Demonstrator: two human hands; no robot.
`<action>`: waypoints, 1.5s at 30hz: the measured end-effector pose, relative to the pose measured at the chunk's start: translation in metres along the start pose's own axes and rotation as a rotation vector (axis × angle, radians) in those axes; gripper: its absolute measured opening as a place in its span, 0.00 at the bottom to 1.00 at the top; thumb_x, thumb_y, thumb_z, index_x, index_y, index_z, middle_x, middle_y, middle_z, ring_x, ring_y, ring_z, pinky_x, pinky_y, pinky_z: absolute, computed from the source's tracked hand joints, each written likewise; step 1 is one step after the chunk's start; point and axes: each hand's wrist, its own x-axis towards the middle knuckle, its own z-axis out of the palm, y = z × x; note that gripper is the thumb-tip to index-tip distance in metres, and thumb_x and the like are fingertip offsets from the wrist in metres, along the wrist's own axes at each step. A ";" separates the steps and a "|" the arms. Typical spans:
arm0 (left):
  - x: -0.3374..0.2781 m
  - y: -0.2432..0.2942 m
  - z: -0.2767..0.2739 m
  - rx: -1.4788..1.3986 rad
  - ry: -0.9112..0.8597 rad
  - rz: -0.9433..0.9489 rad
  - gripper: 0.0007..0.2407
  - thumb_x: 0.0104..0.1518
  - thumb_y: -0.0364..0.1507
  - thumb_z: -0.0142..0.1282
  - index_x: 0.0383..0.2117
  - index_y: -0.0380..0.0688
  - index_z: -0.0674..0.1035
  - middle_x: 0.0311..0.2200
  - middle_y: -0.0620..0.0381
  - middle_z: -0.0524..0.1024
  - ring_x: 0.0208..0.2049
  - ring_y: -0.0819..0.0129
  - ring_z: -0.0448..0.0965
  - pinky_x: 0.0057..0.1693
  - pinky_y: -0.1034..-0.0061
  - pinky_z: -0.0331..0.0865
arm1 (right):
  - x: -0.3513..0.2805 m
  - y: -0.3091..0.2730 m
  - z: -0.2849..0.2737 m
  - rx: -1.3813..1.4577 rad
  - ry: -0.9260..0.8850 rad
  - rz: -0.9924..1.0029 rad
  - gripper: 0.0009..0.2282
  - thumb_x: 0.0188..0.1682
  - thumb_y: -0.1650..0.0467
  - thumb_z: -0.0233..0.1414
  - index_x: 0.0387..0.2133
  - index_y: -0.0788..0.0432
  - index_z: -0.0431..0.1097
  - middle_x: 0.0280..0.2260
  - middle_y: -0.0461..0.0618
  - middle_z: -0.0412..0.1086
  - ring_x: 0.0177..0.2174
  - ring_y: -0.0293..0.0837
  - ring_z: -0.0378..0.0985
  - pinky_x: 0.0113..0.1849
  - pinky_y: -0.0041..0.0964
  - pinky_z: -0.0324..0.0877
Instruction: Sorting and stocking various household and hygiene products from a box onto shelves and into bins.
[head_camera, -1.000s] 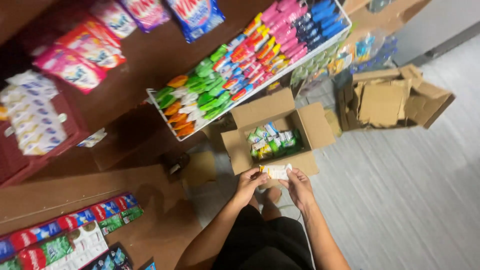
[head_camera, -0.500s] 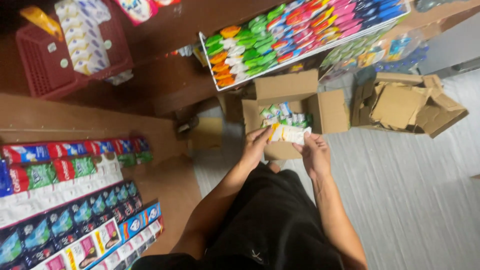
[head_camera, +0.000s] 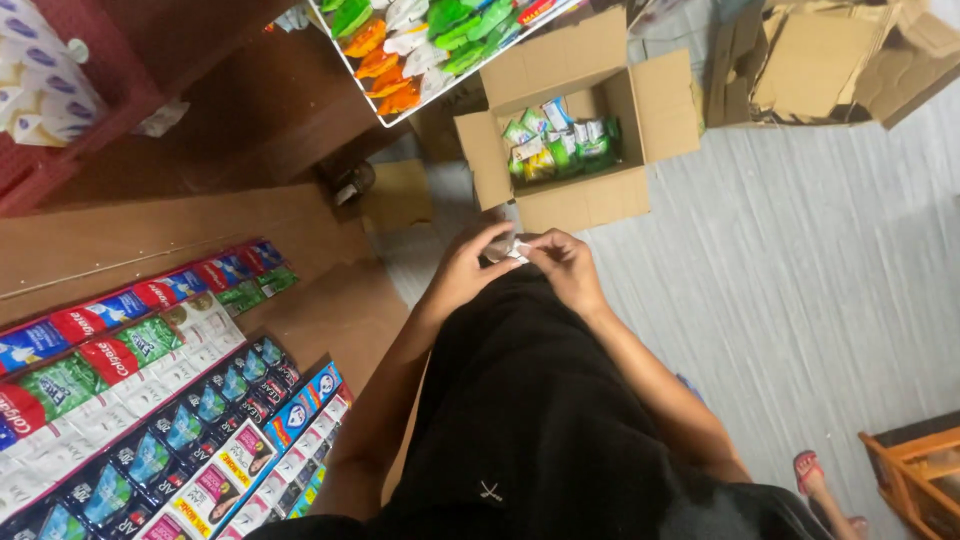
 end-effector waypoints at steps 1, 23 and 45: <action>0.000 -0.005 0.004 -0.003 -0.004 -0.005 0.21 0.54 0.26 0.68 0.54 0.38 0.76 0.48 0.48 0.79 0.49 0.58 0.80 0.54 0.70 0.72 | 0.000 -0.007 0.002 0.001 0.003 0.006 0.03 0.51 0.75 0.59 0.34 0.66 0.74 0.34 0.48 0.77 0.33 0.35 0.75 0.37 0.30 0.72; 0.028 0.017 -0.017 -0.116 0.104 -0.131 0.12 0.59 0.25 0.63 0.48 0.38 0.77 0.44 0.52 0.81 0.46 0.67 0.83 0.50 0.75 0.76 | 0.013 -0.077 0.019 -0.103 -0.051 -0.009 0.18 0.47 0.76 0.61 0.52 0.63 0.69 0.42 0.51 0.75 0.36 0.40 0.78 0.37 0.36 0.75; 0.387 0.143 0.024 0.291 0.362 0.571 0.14 0.57 0.21 0.65 0.48 0.39 0.77 0.45 0.45 0.80 0.47 0.47 0.81 0.53 0.63 0.75 | 0.020 -0.119 -0.154 -0.227 0.319 -0.332 0.14 0.52 0.75 0.57 0.52 0.62 0.71 0.45 0.48 0.77 0.43 0.38 0.78 0.45 0.33 0.74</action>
